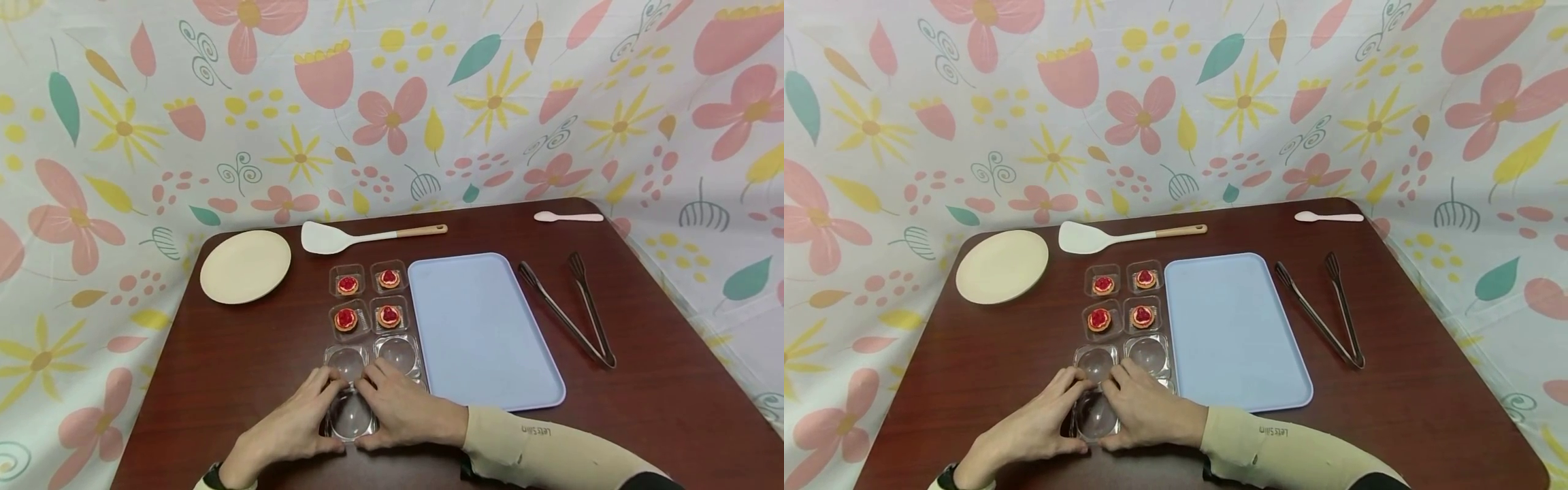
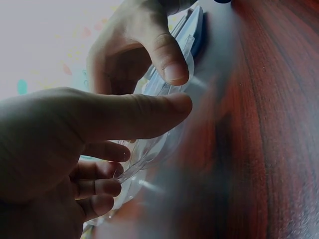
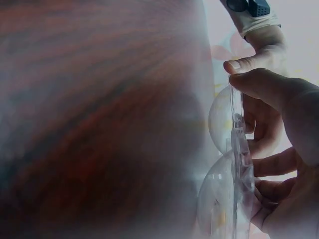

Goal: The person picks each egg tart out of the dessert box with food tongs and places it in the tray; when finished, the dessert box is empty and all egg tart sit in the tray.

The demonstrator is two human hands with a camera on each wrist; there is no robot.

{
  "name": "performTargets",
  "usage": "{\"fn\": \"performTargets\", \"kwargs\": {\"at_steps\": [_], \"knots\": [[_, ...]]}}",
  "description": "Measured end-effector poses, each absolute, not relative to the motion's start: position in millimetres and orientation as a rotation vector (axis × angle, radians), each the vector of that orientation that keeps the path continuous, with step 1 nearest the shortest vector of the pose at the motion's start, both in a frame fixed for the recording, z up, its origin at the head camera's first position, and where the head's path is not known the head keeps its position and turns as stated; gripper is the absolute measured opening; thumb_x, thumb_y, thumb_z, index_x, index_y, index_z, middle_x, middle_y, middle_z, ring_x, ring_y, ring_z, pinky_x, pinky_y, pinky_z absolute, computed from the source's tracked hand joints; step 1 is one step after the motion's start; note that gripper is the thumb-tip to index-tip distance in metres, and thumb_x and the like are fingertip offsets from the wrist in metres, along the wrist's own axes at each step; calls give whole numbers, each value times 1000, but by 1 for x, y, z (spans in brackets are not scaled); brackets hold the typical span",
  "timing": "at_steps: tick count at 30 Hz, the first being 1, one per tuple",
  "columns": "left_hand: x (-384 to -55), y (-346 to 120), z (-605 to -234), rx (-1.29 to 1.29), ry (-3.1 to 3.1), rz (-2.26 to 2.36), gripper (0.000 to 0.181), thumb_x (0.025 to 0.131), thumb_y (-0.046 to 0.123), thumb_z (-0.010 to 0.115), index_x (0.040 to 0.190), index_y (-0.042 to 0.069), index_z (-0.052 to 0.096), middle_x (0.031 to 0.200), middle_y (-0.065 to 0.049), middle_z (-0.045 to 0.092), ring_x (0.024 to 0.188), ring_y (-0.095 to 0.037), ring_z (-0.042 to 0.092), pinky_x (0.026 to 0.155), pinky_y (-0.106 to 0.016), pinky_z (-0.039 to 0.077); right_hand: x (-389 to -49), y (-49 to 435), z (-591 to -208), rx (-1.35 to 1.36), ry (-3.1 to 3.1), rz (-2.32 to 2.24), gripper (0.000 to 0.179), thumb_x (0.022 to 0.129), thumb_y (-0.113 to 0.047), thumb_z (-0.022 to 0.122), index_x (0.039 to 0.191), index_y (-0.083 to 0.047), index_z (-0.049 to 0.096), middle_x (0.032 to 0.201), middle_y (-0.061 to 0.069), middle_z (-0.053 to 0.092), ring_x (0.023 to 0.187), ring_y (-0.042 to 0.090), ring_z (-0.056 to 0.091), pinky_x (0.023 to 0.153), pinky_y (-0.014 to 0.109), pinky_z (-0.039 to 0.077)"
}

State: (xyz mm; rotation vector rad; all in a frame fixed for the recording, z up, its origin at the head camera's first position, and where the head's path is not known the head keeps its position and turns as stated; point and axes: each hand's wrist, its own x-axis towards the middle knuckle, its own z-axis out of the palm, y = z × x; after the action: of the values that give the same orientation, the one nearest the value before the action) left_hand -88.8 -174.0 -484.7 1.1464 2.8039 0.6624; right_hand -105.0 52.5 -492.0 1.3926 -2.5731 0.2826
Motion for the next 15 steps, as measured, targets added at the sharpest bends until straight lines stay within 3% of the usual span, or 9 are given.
{"fn": "performTargets", "kwargs": {"at_steps": [15], "knots": [[-87, -175, -489, 1170, 2841, 653, 88, 55, 41, 93, 128, 9, 56, 122, 1, 46, 112, -10, 44, 92, -32, 48, -105, 52, -494, 1402, -2544, 233, 77, 68, -70, 70, 113, -8, 61, 105, 2, 55, 98, 16, 47, 88, 28, 46]]}}
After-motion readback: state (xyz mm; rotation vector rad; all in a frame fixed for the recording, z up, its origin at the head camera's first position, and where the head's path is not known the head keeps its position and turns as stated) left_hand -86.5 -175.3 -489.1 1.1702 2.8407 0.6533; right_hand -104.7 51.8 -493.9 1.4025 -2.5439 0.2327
